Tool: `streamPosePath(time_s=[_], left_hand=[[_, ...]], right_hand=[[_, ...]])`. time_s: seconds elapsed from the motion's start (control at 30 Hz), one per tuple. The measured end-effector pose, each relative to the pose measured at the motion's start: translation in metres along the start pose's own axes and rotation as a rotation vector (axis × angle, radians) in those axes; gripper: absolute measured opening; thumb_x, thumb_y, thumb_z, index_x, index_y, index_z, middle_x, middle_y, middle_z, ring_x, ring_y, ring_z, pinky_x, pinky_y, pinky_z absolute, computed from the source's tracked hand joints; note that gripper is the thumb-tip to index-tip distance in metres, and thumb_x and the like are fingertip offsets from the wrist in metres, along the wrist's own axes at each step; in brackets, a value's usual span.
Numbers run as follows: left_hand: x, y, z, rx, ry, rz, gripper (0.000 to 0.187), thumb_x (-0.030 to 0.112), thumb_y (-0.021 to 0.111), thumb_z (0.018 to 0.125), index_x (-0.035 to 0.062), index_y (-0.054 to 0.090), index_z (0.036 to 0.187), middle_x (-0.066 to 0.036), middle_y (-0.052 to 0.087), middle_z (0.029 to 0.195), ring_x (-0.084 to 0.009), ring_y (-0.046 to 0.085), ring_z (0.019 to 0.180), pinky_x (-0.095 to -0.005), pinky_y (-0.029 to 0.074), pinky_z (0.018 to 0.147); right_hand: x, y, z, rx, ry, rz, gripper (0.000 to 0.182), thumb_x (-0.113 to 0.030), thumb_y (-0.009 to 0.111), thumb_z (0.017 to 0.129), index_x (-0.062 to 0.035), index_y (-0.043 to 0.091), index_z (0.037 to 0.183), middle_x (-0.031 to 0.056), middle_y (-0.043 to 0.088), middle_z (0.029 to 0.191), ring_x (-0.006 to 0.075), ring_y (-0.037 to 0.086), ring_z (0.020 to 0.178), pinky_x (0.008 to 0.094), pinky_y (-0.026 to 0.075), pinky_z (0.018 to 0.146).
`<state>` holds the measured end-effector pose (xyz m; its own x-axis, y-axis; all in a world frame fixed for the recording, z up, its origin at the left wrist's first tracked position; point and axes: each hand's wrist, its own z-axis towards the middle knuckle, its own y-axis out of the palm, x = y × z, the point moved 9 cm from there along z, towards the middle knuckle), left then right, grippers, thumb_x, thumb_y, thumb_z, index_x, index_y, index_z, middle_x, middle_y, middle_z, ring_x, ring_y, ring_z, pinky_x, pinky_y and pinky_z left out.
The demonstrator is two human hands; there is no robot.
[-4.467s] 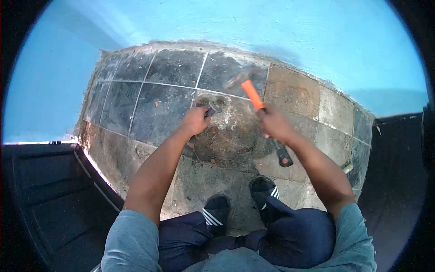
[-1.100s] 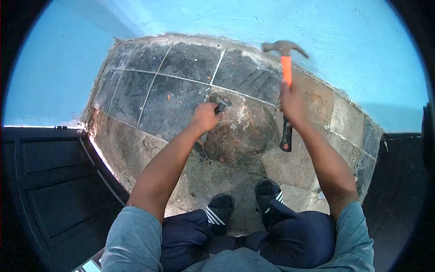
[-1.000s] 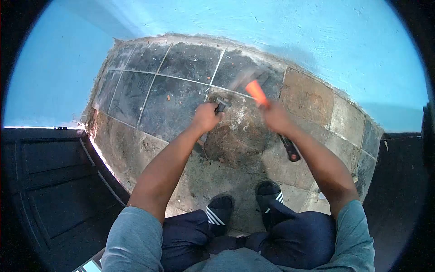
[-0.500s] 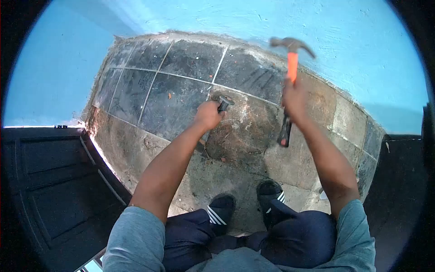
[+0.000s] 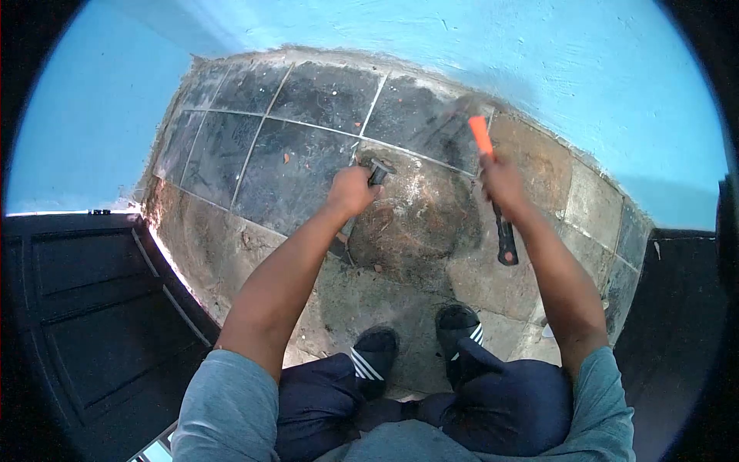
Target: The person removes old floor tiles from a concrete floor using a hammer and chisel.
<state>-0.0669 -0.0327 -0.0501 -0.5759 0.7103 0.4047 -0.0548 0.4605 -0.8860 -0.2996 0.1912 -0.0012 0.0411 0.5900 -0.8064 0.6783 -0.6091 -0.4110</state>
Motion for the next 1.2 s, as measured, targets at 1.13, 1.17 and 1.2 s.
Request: streamPosePath(time_s=[1.13, 1.17, 1.2], left_hand=[[-0.003, -0.035, -0.116, 0.127, 0.040, -0.187, 0.027, 0.022, 0.053, 0.102, -0.0034, 0.056, 0.110, -0.030, 0.066, 0.097, -0.0521, 0.062, 0.090, -0.0573, 0.048, 0.081], [0.003, -0.045, -0.132, 0.252, 0.155, -0.187, 0.025, 0.021, 0.053, 0.103, -0.0027, 0.058, 0.107, -0.028, 0.067, 0.093, -0.0513, 0.063, 0.087, -0.0564, 0.048, 0.079], [0.009, -0.055, -0.145, 0.375, 0.273, -0.186, 0.024, 0.021, 0.053, 0.103, -0.0020, 0.060, 0.103, -0.026, 0.068, 0.089, -0.0506, 0.063, 0.084, -0.0555, 0.048, 0.078]], right_hand=[[0.106, -0.089, -0.056, 0.061, 0.276, 0.006, 0.029, -0.028, 0.063, 0.099, 0.0017, 0.060, 0.100, 0.0026, 0.050, 0.065, 0.0154, 0.051, 0.047, 0.0331, 0.042, 0.045], [0.107, -0.090, -0.057, 0.060, 0.283, -0.004, 0.029, -0.027, 0.063, 0.099, 0.0018, 0.060, 0.100, 0.0025, 0.050, 0.065, 0.0155, 0.051, 0.047, 0.0332, 0.042, 0.045], [0.110, -0.090, -0.056, 0.055, 0.281, 0.005, 0.029, -0.027, 0.063, 0.099, 0.0019, 0.060, 0.100, 0.0025, 0.050, 0.065, 0.0155, 0.051, 0.048, 0.0334, 0.042, 0.045]])
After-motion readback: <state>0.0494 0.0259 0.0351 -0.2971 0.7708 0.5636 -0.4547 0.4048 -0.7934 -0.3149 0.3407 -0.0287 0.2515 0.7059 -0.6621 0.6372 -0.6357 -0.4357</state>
